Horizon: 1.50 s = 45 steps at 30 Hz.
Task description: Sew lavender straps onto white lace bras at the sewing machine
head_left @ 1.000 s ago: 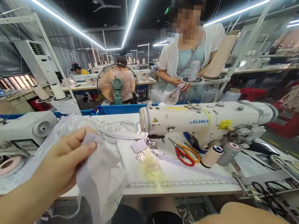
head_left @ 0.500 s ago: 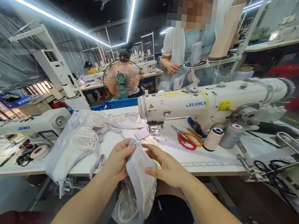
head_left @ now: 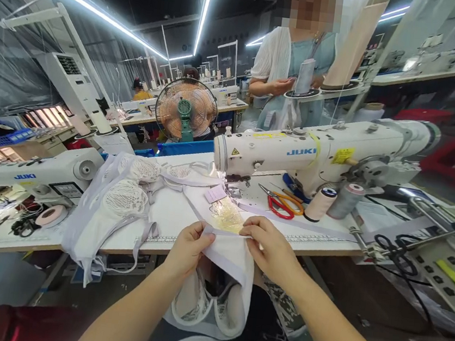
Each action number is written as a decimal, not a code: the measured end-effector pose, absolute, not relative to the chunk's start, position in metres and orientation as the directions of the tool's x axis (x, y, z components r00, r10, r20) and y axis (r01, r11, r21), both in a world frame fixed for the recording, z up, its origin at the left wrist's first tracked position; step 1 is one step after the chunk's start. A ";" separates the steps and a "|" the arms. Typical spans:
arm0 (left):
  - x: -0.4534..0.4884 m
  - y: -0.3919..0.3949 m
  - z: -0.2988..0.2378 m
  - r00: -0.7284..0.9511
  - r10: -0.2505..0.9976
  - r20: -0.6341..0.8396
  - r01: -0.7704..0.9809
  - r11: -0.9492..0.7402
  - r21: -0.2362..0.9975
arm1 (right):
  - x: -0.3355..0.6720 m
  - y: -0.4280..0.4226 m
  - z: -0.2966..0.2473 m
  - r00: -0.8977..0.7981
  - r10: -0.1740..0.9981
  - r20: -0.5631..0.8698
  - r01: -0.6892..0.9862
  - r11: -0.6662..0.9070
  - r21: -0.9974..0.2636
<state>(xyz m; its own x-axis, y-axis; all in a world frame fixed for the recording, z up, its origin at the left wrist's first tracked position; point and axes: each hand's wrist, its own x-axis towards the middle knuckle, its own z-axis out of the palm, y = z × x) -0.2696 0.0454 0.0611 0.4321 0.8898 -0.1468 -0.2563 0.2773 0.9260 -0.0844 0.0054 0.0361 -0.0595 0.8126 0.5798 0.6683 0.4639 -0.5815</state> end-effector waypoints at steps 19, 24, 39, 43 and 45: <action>-0.274 0.083 0.028 0.695 0.709 -0.121 0.259 -0.089 0.962 | -0.052 -0.013 0.029 -0.138 0.988 0.061 0.358 0.107 -0.928; -0.269 0.114 0.013 0.671 0.742 -0.021 0.436 -0.371 0.820 | -0.055 0.037 0.034 -0.170 0.974 0.148 0.844 0.221 -0.489; -0.303 0.192 -0.016 0.753 0.650 0.103 0.556 -0.711 0.430 | -0.001 0.101 -0.018 0.185 0.943 0.278 0.976 -0.142 -0.166; -0.298 0.190 -0.018 0.718 0.689 0.099 0.585 -0.675 0.449 | 0.046 0.129 -0.015 0.372 0.928 0.013 0.928 -0.372 -0.001; -0.298 0.191 -0.025 0.720 0.684 0.120 0.570 -0.681 0.461 | 0.053 0.137 -0.014 0.361 0.931 -0.051 0.932 -0.360 0.039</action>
